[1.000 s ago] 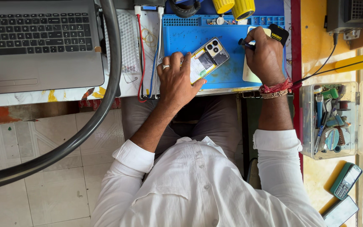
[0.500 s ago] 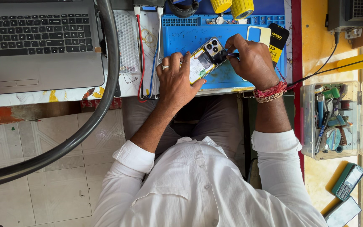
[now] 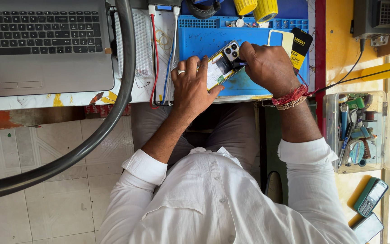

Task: The person uses a screwdriver to remove screws from the back of a disassembled smartphone. They then use a yellow air blower to clean the internal components and camera area before continuing to manipulate the device with the screwdriver.

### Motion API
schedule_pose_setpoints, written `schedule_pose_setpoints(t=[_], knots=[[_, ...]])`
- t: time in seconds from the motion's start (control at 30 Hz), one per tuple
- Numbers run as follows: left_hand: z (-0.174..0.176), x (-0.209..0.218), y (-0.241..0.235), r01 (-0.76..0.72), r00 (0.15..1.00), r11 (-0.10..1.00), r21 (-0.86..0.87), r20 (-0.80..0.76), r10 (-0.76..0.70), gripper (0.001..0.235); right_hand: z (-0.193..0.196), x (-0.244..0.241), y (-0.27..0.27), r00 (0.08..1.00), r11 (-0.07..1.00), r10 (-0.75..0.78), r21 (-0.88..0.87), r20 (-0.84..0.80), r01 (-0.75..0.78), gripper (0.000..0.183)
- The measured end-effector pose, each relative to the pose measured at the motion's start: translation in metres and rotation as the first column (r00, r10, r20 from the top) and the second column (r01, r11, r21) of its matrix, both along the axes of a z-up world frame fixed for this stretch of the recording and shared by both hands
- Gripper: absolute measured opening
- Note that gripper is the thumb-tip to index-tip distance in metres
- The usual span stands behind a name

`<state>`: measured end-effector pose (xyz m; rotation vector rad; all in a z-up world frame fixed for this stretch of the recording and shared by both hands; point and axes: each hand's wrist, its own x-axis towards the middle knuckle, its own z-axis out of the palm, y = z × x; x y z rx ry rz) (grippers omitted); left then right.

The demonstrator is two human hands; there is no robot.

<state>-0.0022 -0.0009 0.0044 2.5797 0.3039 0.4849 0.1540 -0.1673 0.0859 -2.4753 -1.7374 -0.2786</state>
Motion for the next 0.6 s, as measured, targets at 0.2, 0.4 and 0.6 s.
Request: schedule_pose_setpoints(t=[0.2, 0.4, 0.6], knots=[[-0.005, 0.002, 0.001, 0.019, 1.0, 1.0, 0.013, 0.02, -0.019, 0.093, 0.004, 0.005, 0.003, 0.999, 0.998, 0.01, -0.06, -0.04, -0.012, 0.016], [-0.007, 0.002, 0.001, 0.015, 1.0, 1.0, 0.001, 0.021, -0.015, 0.093, 0.004, 0.009, 0.005, 0.998, 0.997, 0.054, -0.057, -0.036, -0.056, 0.021], [-0.003, 0.003, 0.001, 0.009, 1.0, 1.0, 0.004, -0.014, -0.009, 0.092, -0.01, 0.009, -0.011, 0.994, 0.997, 0.049, 0.065, -0.098, -0.042, 0.028]])
